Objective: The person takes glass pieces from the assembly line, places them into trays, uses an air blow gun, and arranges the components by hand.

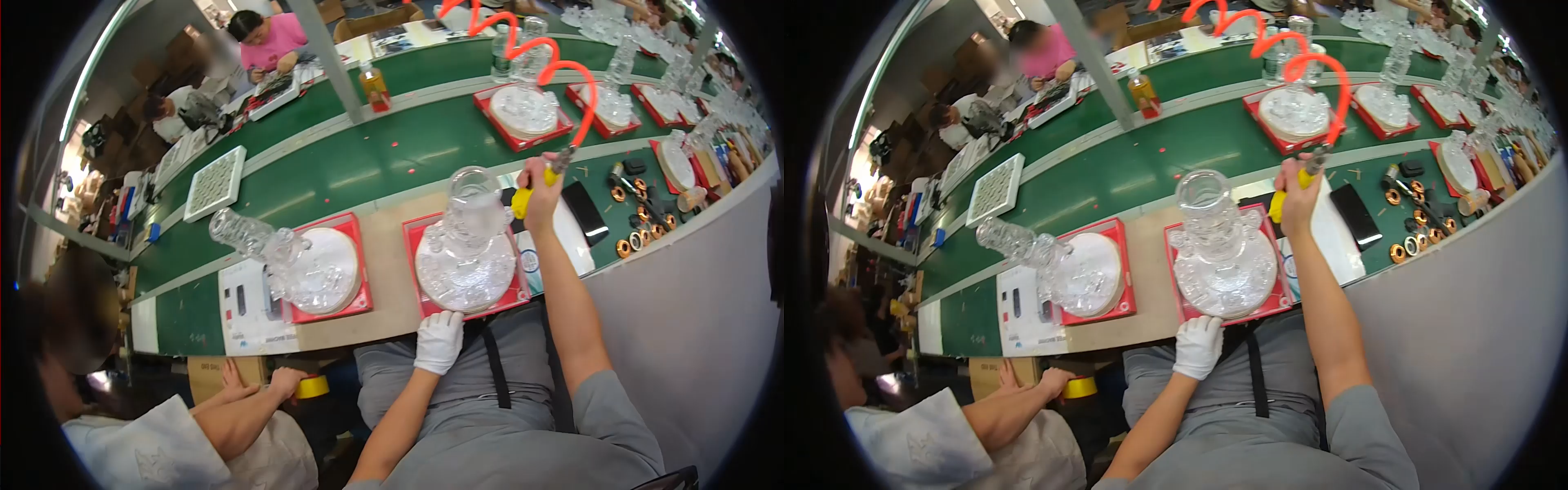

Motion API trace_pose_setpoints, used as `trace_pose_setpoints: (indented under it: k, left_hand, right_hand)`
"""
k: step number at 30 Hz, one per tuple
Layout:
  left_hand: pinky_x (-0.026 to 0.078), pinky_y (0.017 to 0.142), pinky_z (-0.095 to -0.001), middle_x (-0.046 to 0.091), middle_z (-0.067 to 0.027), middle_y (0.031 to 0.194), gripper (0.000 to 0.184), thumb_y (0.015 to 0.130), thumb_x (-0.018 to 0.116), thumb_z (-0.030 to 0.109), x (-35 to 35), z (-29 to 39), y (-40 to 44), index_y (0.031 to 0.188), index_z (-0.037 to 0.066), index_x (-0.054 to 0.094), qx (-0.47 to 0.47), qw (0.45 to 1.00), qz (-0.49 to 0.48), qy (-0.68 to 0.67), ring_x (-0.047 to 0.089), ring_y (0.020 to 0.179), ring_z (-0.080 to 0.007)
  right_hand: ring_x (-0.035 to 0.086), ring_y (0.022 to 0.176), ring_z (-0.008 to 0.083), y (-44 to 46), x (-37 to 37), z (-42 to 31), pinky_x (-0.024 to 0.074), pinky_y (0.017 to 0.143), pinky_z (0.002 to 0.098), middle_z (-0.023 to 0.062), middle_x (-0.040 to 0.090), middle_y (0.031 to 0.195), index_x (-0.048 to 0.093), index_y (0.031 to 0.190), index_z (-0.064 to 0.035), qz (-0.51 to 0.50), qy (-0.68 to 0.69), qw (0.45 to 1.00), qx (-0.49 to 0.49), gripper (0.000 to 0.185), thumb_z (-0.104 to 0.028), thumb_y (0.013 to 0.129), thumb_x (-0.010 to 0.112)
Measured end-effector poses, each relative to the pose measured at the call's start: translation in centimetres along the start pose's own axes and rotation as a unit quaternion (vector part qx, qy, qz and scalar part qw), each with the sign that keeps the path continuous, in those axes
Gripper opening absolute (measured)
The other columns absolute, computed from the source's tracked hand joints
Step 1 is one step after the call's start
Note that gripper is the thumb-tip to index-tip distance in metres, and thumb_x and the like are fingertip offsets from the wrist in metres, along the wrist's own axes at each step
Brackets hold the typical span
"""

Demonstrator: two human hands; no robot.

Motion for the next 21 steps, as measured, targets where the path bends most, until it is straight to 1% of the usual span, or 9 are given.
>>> trace_pose_setpoints:
  k: [1,3,7,8,11,12,16,17,21]
  left_hand:
    - [0.047,0.077,-0.0441,0.059,-0.0079,0.09,0.026,0.081,0.07,0.02,0.0,-0.1,0.1,0.103,0.011,0.062,0.0,1.0,-0.004,0.002,0.059,0.084,-0.0281]
    - [0.047,0.074,-0.0435,0.058,-0.0071,0.088,0.024,0.082,0.069,0.021,0.1,-0.1,0.2,0.102,0.012,0.061,-0.001,1.0,0.004,0.006,0.059,0.083,-0.0272]
    - [0.046,0.071,-0.0412,0.056,-0.0065,0.084,0.023,0.084,0.071,0.029,-0.4,0.1,0.7,0.096,0.013,0.061,-0.011,1.0,0.002,0.005,0.059,0.08,-0.0258]
    - [0.045,0.069,-0.0404,0.056,-0.0058,0.084,0.025,0.082,0.073,0.033,-0.2,-0.1,0.9,0.094,0.013,0.062,-0.003,1.0,0.013,0.009,0.058,0.078,-0.025]
    - [0.045,0.068,-0.0398,0.056,-0.0055,0.083,0.027,0.081,0.073,0.035,0.3,-0.4,0.9,0.091,0.013,0.062,-0.002,1.0,0.005,0.015,0.058,0.077,-0.0245]
    - [0.045,0.067,-0.0393,0.056,-0.0048,0.083,0.026,0.081,0.073,0.036,0.3,-0.3,0.9,0.088,0.014,0.062,-0.005,1.0,0.012,0.024,0.058,0.075,-0.024]
    - [0.044,0.066,-0.0392,0.057,-0.0039,0.081,0.025,0.082,0.072,0.036,0.2,-0.4,1.2,0.087,0.014,0.062,-0.01,0.999,0.015,0.04,0.058,0.075,-0.0237]
    - [0.044,0.066,-0.0393,0.058,-0.0036,0.081,0.025,0.082,0.071,0.036,0.0,-0.6,1.3,0.086,0.014,0.062,-0.017,0.999,0.013,0.043,0.059,0.075,-0.0235]
    - [0.044,0.066,-0.0397,0.06,-0.003,0.081,0.023,0.083,0.07,0.036,-1.2,-2.9,1.9,0.085,0.015,0.063,-0.022,0.998,0.017,0.062,0.06,0.076,-0.023]
  right_hand:
    - [0.05,0.061,0.0109,0.4,0.7,-0.3,0.0435,0.056,0.0254,0.0058,0.057,0.086,0.045,0.118,-0.0106,0.019,0.045,0.999,0.009,0.023,-0.015,0.101,0.059]
    - [0.055,0.066,0.0123,1.5,0.8,-1.4,0.0453,0.06,0.0255,0.0069,0.06,0.091,0.047,0.12,-0.0083,-0.035,0.129,0.991,0.032,0.025,-0.019,0.101,0.06]
    - [0.056,0.071,0.0133,1.6,-0.3,-5.6,0.0476,0.065,0.0265,0.0099,0.063,0.096,0.046,0.131,-0.0068,-0.09,0.157,0.979,0.089,0.038,-0.023,0.1,0.06]
    - [0.056,0.072,0.0131,1.7,-1.3,-6.2,0.0477,0.065,0.0268,0.0102,0.062,0.098,0.045,0.132,-0.0061,-0.089,0.109,0.987,0.082,0.04,-0.023,0.1,0.061]
    - [0.057,0.074,0.0124,1.0,-5.5,-7.0,0.0482,0.066,0.0282,0.0116,0.061,0.101,0.043,0.135,-0.0046,-0.106,-0.048,0.992,0.05,0.043,-0.022,0.1,0.061]
    - [0.056,0.073,0.0115,0.3,-6.1,-7.1,0.0467,0.067,0.0266,0.0117,0.059,0.103,0.04,0.137,-0.004,-0.108,-0.072,0.99,0.058,0.045,-0.02,0.1,0.06]
    - [0.054,0.073,0.0105,-2.2,-8.7,-6.0,0.0434,0.07,0.0234,0.0109,0.055,0.104,0.037,0.138,-0.0026,-0.121,-0.136,0.98,0.076,0.045,-0.018,0.101,0.058]
    - [0.054,0.073,0.0104,-2.8,-8.8,-6.1,0.0436,0.068,0.0236,0.0113,0.056,0.104,0.037,0.138,-0.0022,-0.102,-0.135,0.981,0.097,0.045,-0.018,0.101,0.058]
    - [0.054,0.072,0.0106,-3.3,-9.3,-6.8,0.0443,0.067,0.0234,0.0105,0.056,0.103,0.04,0.136,-0.0031,-0.105,-0.108,0.984,0.096,0.043,-0.019,0.101,0.059]
Point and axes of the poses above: each hand's wrist, its own y-axis towards the middle knuckle, its own x-axis out of the palm, z = x × y, the point moved 2 cm from there along y, towards the middle knuckle
